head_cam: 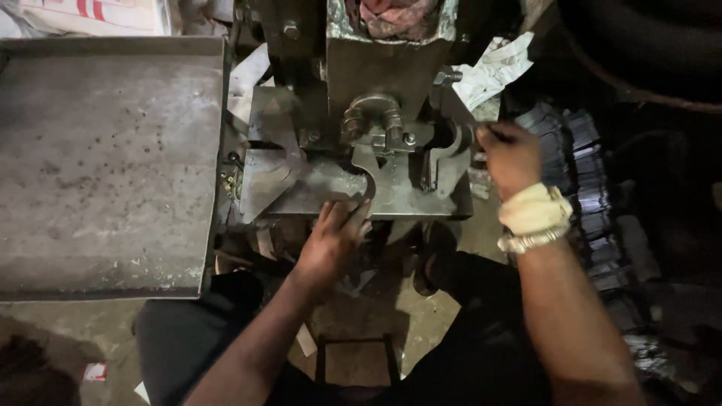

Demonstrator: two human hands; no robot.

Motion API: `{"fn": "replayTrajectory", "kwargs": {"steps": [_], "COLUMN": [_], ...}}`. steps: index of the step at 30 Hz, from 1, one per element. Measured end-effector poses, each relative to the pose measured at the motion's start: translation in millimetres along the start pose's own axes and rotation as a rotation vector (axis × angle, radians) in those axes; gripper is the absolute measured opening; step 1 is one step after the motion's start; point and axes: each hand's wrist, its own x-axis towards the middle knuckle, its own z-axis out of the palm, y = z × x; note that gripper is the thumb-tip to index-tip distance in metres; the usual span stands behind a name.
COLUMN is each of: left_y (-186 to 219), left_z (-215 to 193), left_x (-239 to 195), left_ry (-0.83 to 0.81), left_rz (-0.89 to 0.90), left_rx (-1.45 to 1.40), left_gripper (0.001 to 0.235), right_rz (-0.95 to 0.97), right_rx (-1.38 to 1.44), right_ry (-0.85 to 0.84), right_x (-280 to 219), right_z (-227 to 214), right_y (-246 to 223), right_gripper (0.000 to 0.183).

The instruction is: Operating a punch press to form metal components from sheet metal pieces.

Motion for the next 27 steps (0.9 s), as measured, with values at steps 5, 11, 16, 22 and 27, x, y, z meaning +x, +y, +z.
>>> {"fn": "replayTrajectory", "kwargs": {"steps": [5,11,16,22,27], "left_y": [4.9,4.8,6.4,18.5,12.7], "left_z": [-4.9,-5.8,-11.0,-32.8,-105.7], "left_x": [-1.1,-1.8,3.4,-4.9,-8.5], "left_ry": [0.069,0.088,0.156,0.213,-0.036], "left_rz": [-0.124,-0.005,-0.058,0.008,-0.338], "left_rx": [-0.280,-0.041,-0.159,-0.205,-0.451], "left_gripper": [0.047,0.058,0.050,0.045,0.054], "right_rz": [-0.370,-0.670,-0.593,-0.814,-1.083], "right_rx": [-0.565,-0.461,-0.422,-0.703,-0.781], "right_ry": [0.053,0.251,-0.017,-0.318,-0.485], "right_x": [-1.1,-41.9,-134.9,-160.2,-160.9], "right_z": [29.9,18.7,53.6,82.8,67.7], "right_y": [-22.8,-18.9,-71.5,-72.2,-69.0], "right_gripper": [0.018,0.017,0.017,0.052,0.043]}}
